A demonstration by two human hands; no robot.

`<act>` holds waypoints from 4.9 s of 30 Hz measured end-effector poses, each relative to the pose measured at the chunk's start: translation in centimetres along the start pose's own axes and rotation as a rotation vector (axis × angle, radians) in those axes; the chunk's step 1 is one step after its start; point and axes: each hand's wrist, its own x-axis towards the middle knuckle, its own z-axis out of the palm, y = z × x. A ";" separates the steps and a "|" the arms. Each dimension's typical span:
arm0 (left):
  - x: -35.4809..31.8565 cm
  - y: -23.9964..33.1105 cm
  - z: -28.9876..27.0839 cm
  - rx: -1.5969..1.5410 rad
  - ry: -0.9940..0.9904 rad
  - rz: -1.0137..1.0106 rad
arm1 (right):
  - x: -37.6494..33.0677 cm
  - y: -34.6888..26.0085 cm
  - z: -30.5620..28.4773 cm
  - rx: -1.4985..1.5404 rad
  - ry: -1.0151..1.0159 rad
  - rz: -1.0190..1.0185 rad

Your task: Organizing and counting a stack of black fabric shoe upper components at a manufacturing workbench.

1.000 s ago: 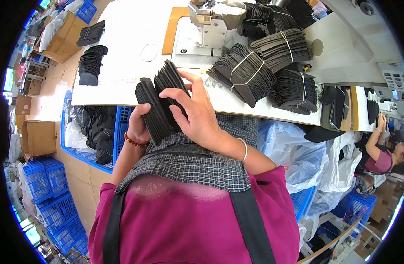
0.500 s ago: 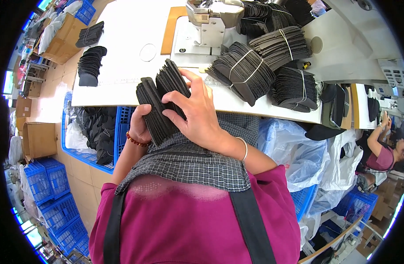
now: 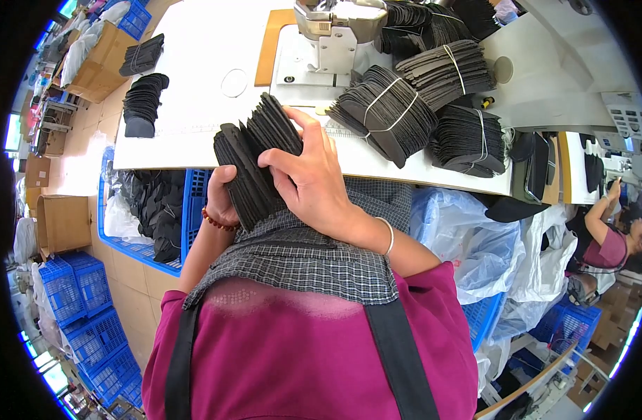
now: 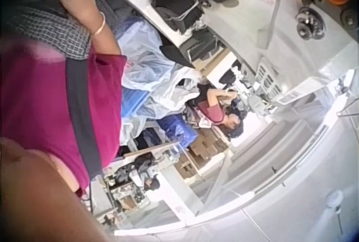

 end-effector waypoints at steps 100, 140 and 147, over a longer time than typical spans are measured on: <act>1.0 -0.3 -1.0 0.184 -0.027 0.052 | 0.3 -1.6 -0.5 -0.146 -0.043 -0.028; 1.3 -0.8 0.1 0.222 0.101 0.046 | 0.4 -1.2 -0.3 -0.126 -0.003 -0.082; 1.2 -0.5 0.0 0.137 0.039 0.061 | 0.4 -0.8 0.1 -0.148 0.063 -0.107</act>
